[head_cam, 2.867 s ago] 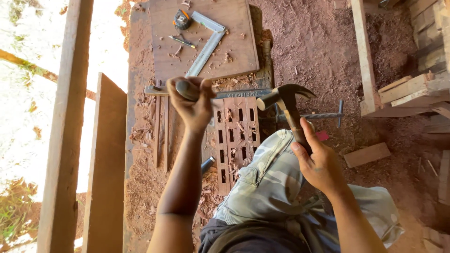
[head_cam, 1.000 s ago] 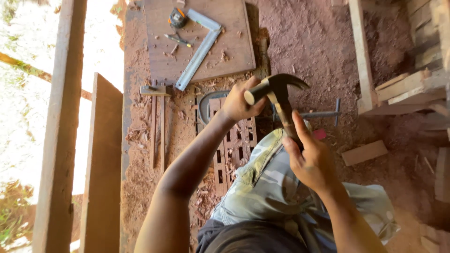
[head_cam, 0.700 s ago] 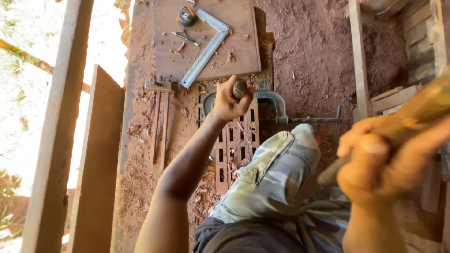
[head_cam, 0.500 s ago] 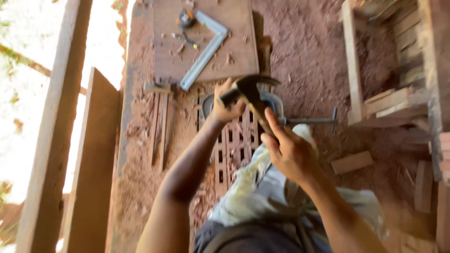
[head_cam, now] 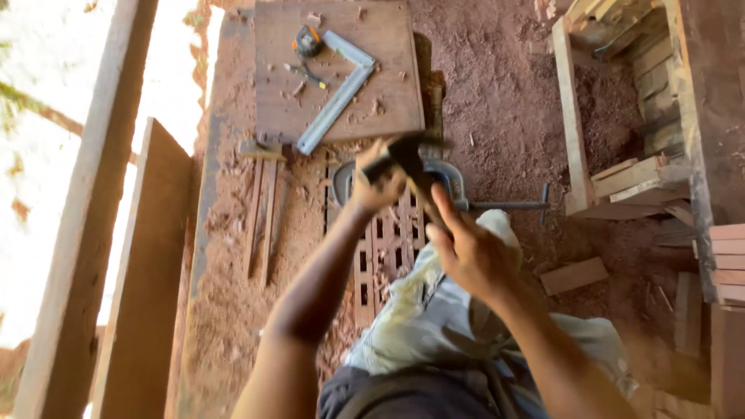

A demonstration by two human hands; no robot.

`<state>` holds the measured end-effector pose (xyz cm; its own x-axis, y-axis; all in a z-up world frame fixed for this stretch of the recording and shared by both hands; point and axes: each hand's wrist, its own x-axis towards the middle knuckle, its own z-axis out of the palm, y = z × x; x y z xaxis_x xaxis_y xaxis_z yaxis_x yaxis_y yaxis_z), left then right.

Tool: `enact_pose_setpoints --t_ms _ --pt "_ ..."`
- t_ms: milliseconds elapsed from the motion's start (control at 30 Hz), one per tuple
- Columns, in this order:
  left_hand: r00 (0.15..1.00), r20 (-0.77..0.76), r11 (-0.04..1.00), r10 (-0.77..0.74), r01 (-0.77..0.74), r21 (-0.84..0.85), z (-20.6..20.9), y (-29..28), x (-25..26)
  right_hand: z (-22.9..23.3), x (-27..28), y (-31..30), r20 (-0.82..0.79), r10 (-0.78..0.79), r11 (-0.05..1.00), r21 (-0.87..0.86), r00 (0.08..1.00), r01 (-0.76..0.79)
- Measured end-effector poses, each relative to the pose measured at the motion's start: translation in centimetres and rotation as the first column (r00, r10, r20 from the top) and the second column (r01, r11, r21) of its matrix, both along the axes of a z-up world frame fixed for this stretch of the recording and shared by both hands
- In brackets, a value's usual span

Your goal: The person uses a chisel and hammer to carve rectangular slots into a piece of wood clamped to a workbench. They repeatedly position the chisel and strike it with the hammer to remove wood chips.

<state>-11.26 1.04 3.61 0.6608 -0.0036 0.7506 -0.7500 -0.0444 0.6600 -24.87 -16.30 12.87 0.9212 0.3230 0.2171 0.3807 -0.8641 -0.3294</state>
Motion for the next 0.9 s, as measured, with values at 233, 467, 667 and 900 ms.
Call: enact_pose_setpoints --t_ms 233,467,667,900 --pt "0.995 0.097 0.996 -0.027 0.018 0.086 -13.2 1.0 -8.1 -1.9 -4.4 -3.1 0.000 -0.186 0.943 0.281 0.982 0.179" --pt "0.930 -0.181 0.946 0.319 -0.301 0.122 -1.9 -1.3 7.5 -2.4 -5.0 -2.8 -0.054 -0.205 0.916 0.340 0.977 0.211" --pt "0.568 -0.757 0.941 0.322 -0.277 0.193 -5.4 -2.1 16.2 -2.3 -5.3 -2.6 -0.160 -0.233 0.877 0.391 0.959 0.278" --pt "0.427 -0.809 0.907 0.404 -0.306 0.291 -9.5 -1.4 17.2 -3.0 -5.7 -2.7 -0.157 -0.246 0.857 0.426 0.956 0.290"
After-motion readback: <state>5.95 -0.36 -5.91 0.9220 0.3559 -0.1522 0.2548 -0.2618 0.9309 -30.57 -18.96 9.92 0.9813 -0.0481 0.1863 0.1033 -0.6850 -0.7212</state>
